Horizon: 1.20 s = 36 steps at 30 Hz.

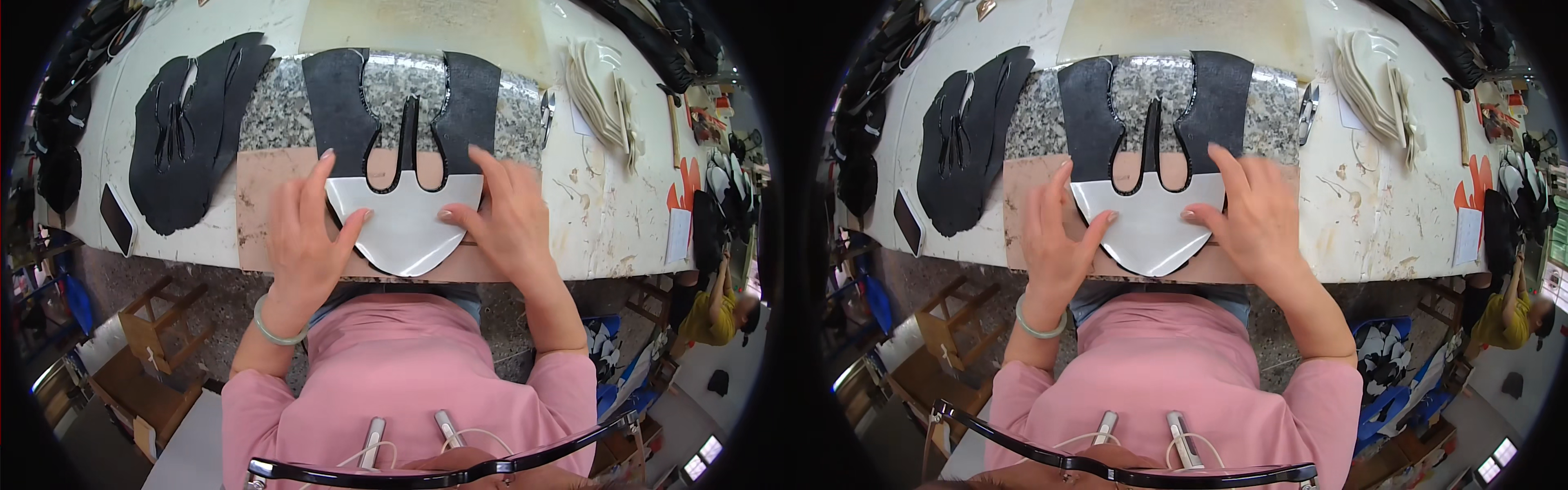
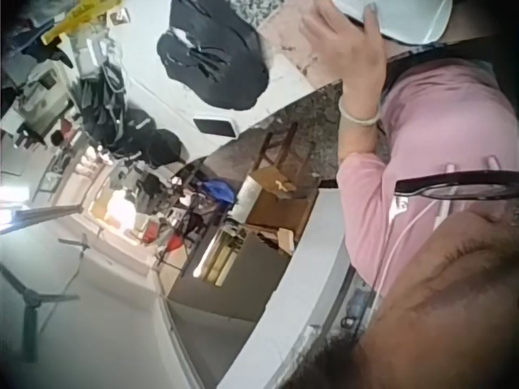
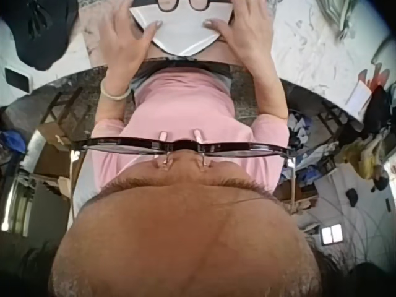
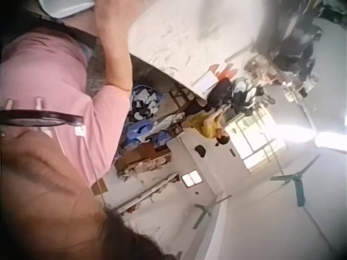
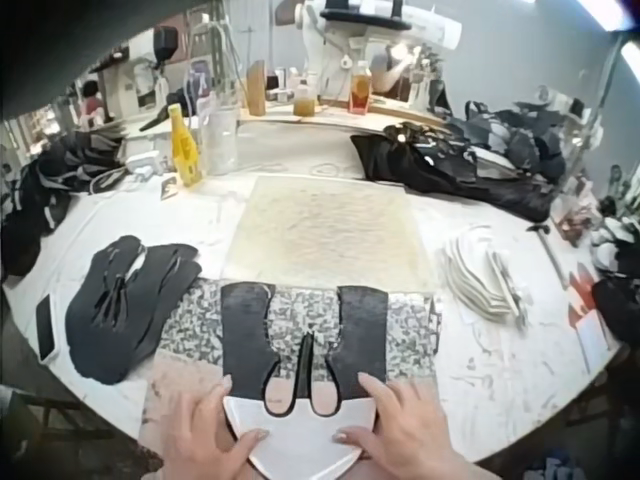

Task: The person applies adhesive patches onto black cut panels, presses and smooths them down by hand, peels off the protective plastic film, and sets the finished panels aside.

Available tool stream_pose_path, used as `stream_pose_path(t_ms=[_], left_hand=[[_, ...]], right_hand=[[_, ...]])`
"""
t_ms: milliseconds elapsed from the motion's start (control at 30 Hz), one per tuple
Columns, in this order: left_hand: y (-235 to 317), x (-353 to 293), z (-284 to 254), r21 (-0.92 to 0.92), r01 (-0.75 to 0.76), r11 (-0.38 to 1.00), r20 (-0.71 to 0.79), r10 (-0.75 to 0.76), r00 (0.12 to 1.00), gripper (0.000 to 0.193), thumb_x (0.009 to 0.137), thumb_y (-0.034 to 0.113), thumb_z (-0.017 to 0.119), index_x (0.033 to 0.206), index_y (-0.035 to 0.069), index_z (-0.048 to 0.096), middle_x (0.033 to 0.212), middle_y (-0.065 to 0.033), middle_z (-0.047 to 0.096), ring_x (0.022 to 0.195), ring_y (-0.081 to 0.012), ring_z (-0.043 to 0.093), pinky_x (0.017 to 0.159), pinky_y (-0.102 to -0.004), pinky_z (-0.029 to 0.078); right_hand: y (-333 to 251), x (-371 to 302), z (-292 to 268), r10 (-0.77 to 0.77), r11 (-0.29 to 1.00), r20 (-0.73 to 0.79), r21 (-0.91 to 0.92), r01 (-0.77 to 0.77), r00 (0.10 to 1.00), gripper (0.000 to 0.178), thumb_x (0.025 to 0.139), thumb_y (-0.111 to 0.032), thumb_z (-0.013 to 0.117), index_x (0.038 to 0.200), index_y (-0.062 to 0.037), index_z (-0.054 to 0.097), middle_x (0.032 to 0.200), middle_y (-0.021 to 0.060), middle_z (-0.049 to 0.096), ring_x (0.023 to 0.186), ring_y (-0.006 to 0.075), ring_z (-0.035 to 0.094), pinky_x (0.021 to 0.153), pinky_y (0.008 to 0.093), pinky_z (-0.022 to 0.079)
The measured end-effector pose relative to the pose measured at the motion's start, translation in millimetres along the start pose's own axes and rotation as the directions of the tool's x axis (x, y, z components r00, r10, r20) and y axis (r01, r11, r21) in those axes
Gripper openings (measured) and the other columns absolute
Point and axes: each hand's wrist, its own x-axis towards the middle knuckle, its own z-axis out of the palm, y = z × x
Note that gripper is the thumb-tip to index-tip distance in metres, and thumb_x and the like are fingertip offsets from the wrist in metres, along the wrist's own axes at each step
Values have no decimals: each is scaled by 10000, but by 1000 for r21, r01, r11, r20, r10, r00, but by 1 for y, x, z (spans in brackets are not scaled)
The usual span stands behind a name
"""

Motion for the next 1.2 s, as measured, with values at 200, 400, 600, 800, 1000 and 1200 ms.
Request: stream_pose_path(t_ms=[200, 400, 600, 800, 1000, 1200], left_hand=[[-15, -18, 16, 246, -523, 816, 247, 469, 848, 453, 804, 129, 719, 1239, 58, 615, 1368, -85, 525, 1354, -257, 415, 1075, -630, 188], [-18, -16, -2, 278, -456, 846, 350, 352, 868, 403, 943, 318, 538, 1336, 238, 565, 1500, -34, 395, 1432, -266, 278, 1081, -684, -39], [-13, -28, 0, 341, -518, 785, 461, 340, 819, 463, 942, 408, 507, 1393, 301, 497, 1515, -18, 367, 1445, -324, 220, 1080, -675, -92], [-21, -48, -5, 208, -599, 774, 502, 441, 744, 545, 920, 557, 437, 1400, 304, 484, 1501, -11, 389, 1433, -310, 258, 1083, -662, -119], [-28, -16, -15, 212, -574, 791, 507, 413, 756, 600, 905, 590, 438, 1407, 264, 479, 1499, -22, 392, 1430, -277, 274, 1088, -665, -91], [-20, -17, -6, 297, -420, 858, 382, 296, 875, 807, 796, 644, 559, 1435, 168, 431, 1523, -67, 350, 1443, -318, 226, 1079, -683, -61]], right_hand=[[-6, -21, 35, -521, 791, 211, -244, 561, 827, 622, 795, -267, 673, 1366, -109, 480, 1482, 167, 372, 1413, 267, 304, 1114, 501, 239], [10, -52, 14, -576, 727, 385, -161, 667, 721, 621, 897, -488, 519, 1409, -143, 446, 1509, 38, 375, 1426, 237, 285, 1134, 487, 216], [9, -33, 2, -540, 779, 455, -51, 625, 709, 804, 847, -639, 466, 1431, -89, 403, 1522, 58, 354, 1429, 201, 279, 1142, 500, 197], [40, -3, -3, -396, 765, 258, -439, 472, 881, 884, 835, -700, 415, 1444, -60, 378, 1531, 85, 330, 1437, 218, 258, 1142, 558, 156], [9, -27, 16, -422, 814, 269, -309, 493, 866, 850, 841, -675, 445, 1445, -81, 379, 1544, 97, 299, 1445, 287, 228, 1135, 564, 155], [-2, -49, 30, -593, 725, 313, -194, 661, 742, 638, 847, -489, 570, 1386, -160, 476, 1504, 88, 369, 1432, 313, 257, 1114, 539, 241]])
